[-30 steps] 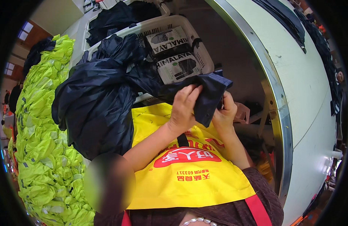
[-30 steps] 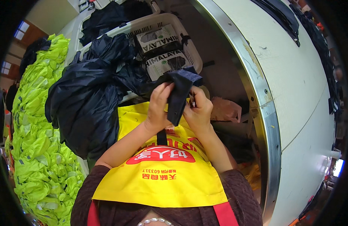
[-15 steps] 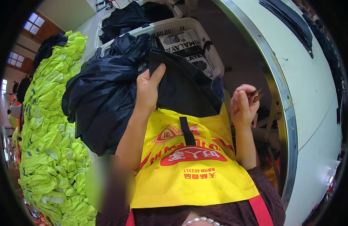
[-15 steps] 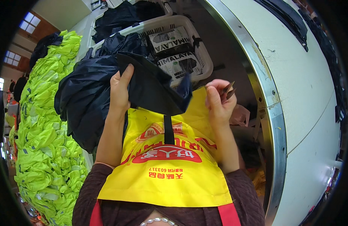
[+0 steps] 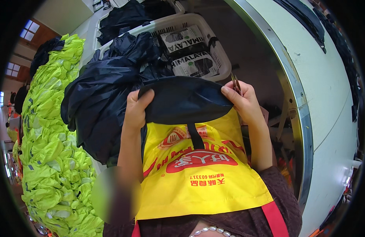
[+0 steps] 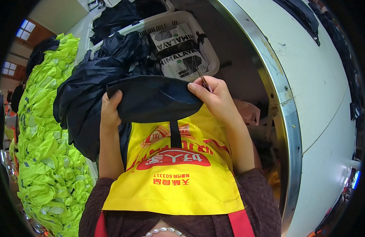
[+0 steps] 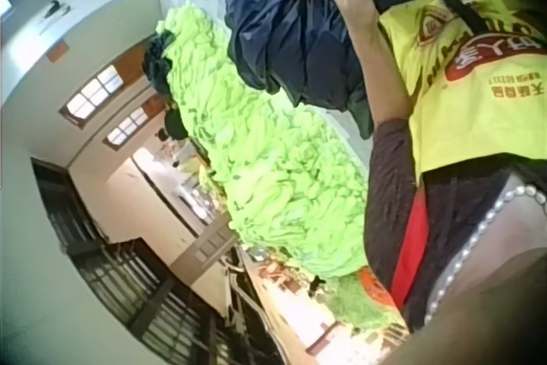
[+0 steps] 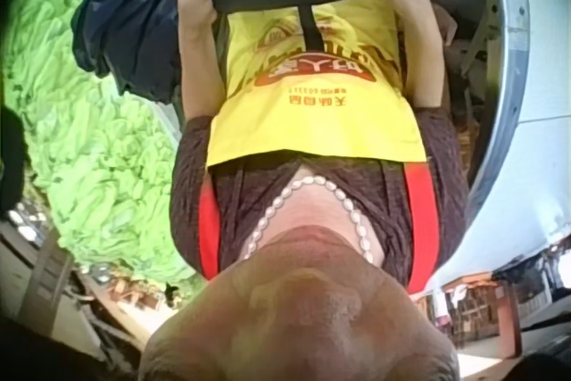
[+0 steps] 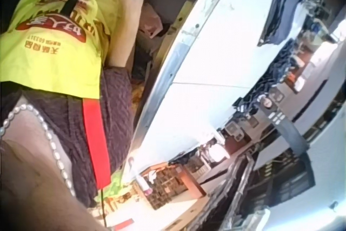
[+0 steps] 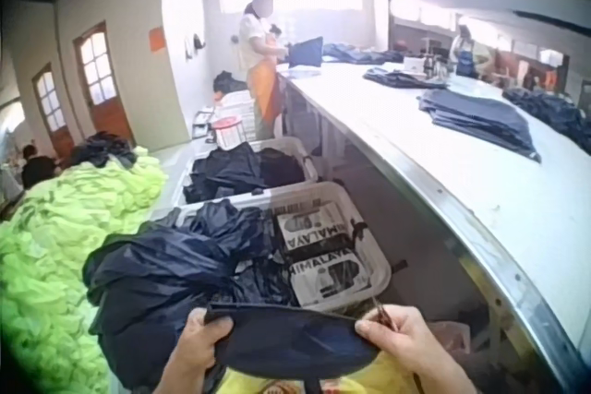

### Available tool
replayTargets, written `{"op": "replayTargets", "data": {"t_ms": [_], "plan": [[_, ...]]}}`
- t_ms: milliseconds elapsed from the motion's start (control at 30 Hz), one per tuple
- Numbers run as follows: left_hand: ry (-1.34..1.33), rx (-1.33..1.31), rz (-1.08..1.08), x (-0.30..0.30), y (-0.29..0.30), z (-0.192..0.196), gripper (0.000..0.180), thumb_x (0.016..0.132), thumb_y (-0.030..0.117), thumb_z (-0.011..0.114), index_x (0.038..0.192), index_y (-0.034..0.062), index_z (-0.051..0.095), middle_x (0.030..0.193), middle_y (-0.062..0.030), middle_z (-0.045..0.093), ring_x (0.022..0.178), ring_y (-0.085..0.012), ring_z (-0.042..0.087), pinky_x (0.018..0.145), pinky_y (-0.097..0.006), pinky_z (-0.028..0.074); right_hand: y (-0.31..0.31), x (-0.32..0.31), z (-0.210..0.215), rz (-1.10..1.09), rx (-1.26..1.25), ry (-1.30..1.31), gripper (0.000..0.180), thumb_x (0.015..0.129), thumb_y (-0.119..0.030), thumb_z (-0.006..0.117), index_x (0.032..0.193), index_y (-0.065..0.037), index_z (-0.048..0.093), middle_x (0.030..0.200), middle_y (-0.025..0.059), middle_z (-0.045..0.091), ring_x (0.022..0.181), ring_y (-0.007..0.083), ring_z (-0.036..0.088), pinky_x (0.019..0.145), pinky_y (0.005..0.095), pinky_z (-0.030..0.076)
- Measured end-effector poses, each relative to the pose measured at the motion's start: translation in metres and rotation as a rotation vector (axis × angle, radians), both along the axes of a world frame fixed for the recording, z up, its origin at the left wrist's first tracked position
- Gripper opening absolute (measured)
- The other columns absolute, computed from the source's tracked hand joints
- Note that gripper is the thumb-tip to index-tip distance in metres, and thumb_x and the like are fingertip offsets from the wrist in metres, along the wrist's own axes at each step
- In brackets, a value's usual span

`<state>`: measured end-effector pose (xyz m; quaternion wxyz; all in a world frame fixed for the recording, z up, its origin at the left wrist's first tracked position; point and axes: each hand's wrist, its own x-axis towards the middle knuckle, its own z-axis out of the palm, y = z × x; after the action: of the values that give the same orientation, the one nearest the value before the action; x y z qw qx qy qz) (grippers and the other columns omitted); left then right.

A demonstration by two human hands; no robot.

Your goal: The person uses scissors to cut the edges of dark blue fabric pieces one at a time. They repeatedly pick up a piece, trim its edges, and place it into a white basket. The person also folds a larger piece of fabric on the table.

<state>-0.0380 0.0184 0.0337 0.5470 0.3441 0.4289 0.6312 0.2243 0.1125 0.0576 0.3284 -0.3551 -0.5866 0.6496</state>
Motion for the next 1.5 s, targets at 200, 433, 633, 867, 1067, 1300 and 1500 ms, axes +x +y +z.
{"op": "replayTargets", "data": {"t_ms": [200, 433, 633, 867, 1067, 1300, 1500], "plan": [[0.176, -0.066, -0.373, -0.022, -0.031, 0.000, 0.021, 0.075, 0.003, 0.063, 0.096, -0.0017, 0.063, 0.092, -0.0038, 0.064, 0.083, -0.0113, 0.059, 0.075, -0.024, 0.046, -0.001, -0.010, -0.002, 0.021, 0.020, 0.014, 0.017, 0.084, -0.018, 0.061, 0.076, -0.002, 0.058, 0.065, -0.0053, 0.054, 0.060, 0.0004, 0.045, 0.054, 0.0156, 0.037], [0.207, 0.052, -0.379, -0.043, -0.026, 0.019, 0.056, 0.076, 0.049, 0.063, 0.104, 0.0005, 0.060, 0.099, -0.0042, 0.061, 0.090, -0.0111, 0.056, 0.079, -0.024, 0.043, -0.007, -0.015, -0.002, 0.047, 0.284, -0.064, 0.018, 0.081, -0.016, 0.064, 0.076, 0.000, 0.059, 0.062, -0.0017, 0.054, 0.057, 0.0039, 0.046, 0.052, 0.0190, 0.037], [1.250, 0.102, -0.050, 0.030, -0.003, 0.074, 0.039, 0.074, 0.034, 0.065, 0.097, 0.0028, 0.062, 0.085, -0.0109, 0.064, 0.081, -0.0237, 0.060, 0.073, -0.033, 0.046, -0.020, -0.021, -0.002, 0.115, 0.611, -0.221, 0.020, 0.076, -0.015, 0.069, 0.074, 0.002, 0.058, 0.057, 0.0078, 0.050, 0.050, 0.0124, 0.044, 0.049, 0.0240, 0.037], [0.437, -0.208, -0.684, 0.022, -0.006, 0.033, 0.021, 0.076, 0.014, 0.066, 0.089, -0.0015, 0.063, 0.077, -0.0035, 0.062, 0.073, -0.0106, 0.057, 0.066, -0.024, 0.045, -0.017, -0.018, -0.021, 0.170, 0.262, -0.145, 0.020, 0.077, -0.018, 0.068, 0.075, 0.000, 0.058, 0.066, 0.0014, 0.055, 0.063, 0.0062, 0.048, 0.057, 0.0208, 0.039], [-0.009, -0.435, -0.567, 0.027, -0.013, 0.025, 0.026, 0.069, 0.005, 0.070, 0.091, -0.0041, 0.062, 0.081, -0.0046, 0.064, 0.068, -0.0069, 0.059, 0.065, -0.020, 0.048, -0.018, -0.028, -0.043, 0.104, 0.328, -0.154, 0.020, 0.073, -0.013, 0.070, 0.086, -0.001, 0.061, 0.075, 0.0062, 0.058, 0.067, 0.0118, 0.055, 0.060, 0.0221, 0.043], [-0.057, -0.457, -0.559, 0.031, -0.015, 0.015, 0.028, 0.070, 0.007, 0.069, 0.096, -0.0027, 0.062, 0.087, -0.0064, 0.065, 0.075, -0.0105, 0.061, 0.070, -0.023, 0.050, -0.033, -0.021, -0.010, 0.026, 0.836, -0.197, 0.028, 0.065, -0.006, 0.074, 0.091, -0.005, 0.063, 0.083, 0.0104, 0.057, 0.068, 0.0198, 0.059, 0.056, 0.0263, 0.048], [0.188, -0.400, -0.545, 0.039, -0.013, 0.017, 0.017, 0.075, 0.002, 0.063, 0.091, -0.0003, 0.064, 0.080, -0.0005, 0.062, 0.070, -0.0040, 0.055, 0.065, -0.017, 0.044, -0.042, -0.032, -0.023, 0.150, 0.799, -0.171, 0.025, 0.064, -0.003, 0.071, 0.087, -0.004, 0.063, 0.080, 0.0107, 0.058, 0.065, 0.0202, 0.060, 0.055, 0.0260, 0.048]]}}
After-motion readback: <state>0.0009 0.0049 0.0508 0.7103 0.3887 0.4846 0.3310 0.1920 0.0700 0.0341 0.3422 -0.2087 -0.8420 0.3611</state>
